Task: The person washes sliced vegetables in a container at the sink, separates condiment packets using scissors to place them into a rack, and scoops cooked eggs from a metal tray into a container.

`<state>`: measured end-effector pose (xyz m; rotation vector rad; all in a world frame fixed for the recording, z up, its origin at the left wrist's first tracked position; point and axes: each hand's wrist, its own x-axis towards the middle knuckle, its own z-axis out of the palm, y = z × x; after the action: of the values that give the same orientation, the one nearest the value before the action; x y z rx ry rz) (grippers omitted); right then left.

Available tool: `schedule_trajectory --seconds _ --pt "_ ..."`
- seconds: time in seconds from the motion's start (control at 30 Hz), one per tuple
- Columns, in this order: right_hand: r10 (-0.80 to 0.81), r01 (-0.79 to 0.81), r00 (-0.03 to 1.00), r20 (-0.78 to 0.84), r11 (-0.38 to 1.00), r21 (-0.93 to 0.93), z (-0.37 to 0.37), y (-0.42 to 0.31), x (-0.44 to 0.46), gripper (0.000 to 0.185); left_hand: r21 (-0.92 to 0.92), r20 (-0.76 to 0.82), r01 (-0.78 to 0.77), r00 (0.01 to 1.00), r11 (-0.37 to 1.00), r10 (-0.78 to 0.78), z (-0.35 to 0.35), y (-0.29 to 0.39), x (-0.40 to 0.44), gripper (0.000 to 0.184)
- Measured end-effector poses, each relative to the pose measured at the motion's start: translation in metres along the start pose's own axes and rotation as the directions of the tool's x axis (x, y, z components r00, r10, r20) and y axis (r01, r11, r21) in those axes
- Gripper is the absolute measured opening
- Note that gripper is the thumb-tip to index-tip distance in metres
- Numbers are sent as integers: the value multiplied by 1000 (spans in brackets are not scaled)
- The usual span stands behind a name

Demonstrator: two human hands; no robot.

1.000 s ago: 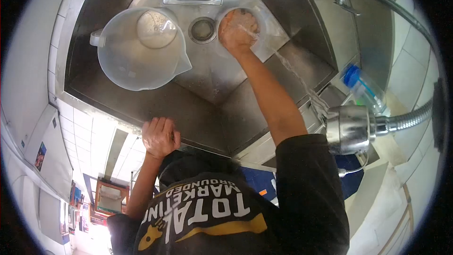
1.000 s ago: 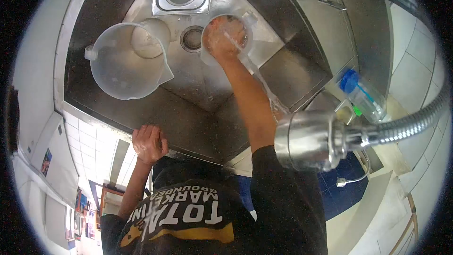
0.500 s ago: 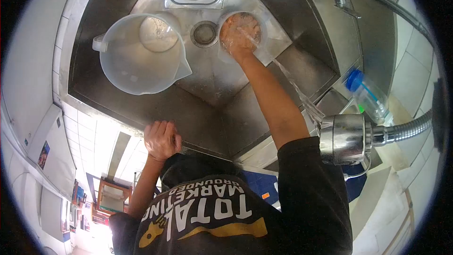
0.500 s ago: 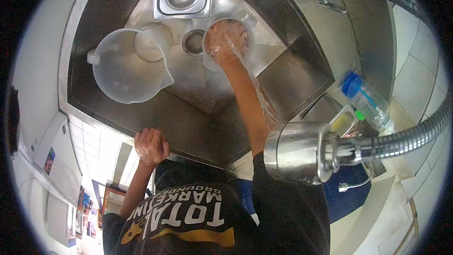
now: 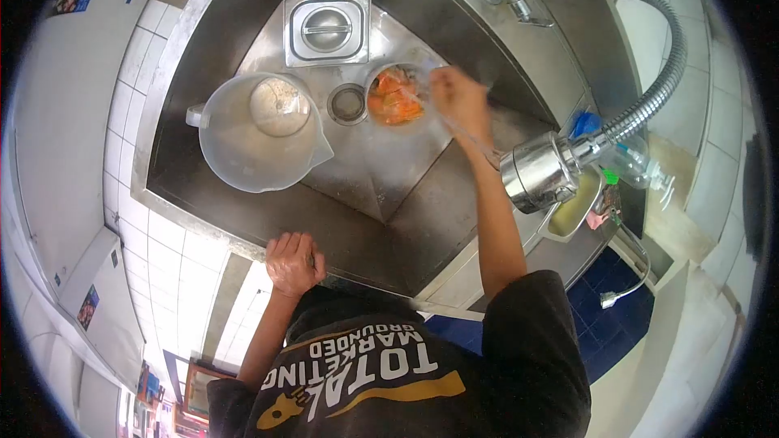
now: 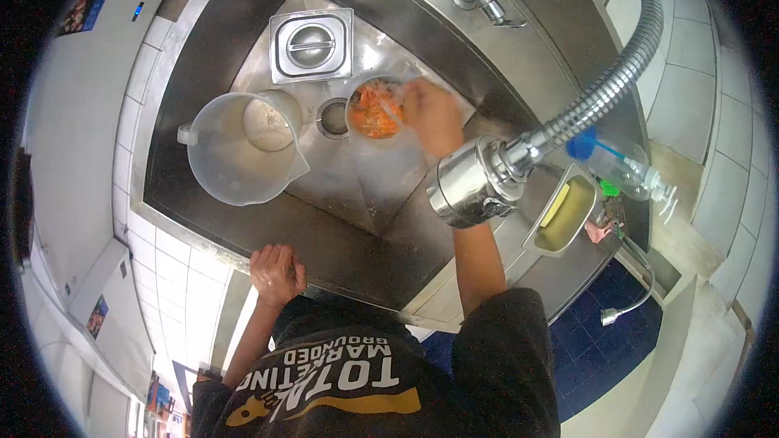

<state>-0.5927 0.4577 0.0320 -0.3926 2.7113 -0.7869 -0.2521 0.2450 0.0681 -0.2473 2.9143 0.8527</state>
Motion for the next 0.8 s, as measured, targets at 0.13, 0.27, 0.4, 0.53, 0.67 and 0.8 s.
schedule_trajectory --seconds 0.13,0.27,0.4,0.53,0.67,0.8 --pt "71 89 827 -557 963 255 -67 -13 14 22 31 23 -14 1000 999 13 -1 -1 -2 11" --pt "14 210 751 -660 943 259 -92 -6 43 24 -15 10 -41 999 999 41 -3 -2 -1 12" --pt "71 165 827 -557 917 362 -98 4 51 25 8 57 -48 997 999 47 -3 -3 -1 12" --pt "108 211 815 -570 860 465 -99 -4 54 25 -31 86 -70 994 997 73 -5 -5 -1 15" --pt "98 216 791 -603 878 426 -102 7 66 26 -7 95 -78 992 997 78 -4 -4 2 15" --pt "318 -34 849 -421 830 557 -124 13 99 31 3 143 -125 982 992 123 -10 -4 4 14"
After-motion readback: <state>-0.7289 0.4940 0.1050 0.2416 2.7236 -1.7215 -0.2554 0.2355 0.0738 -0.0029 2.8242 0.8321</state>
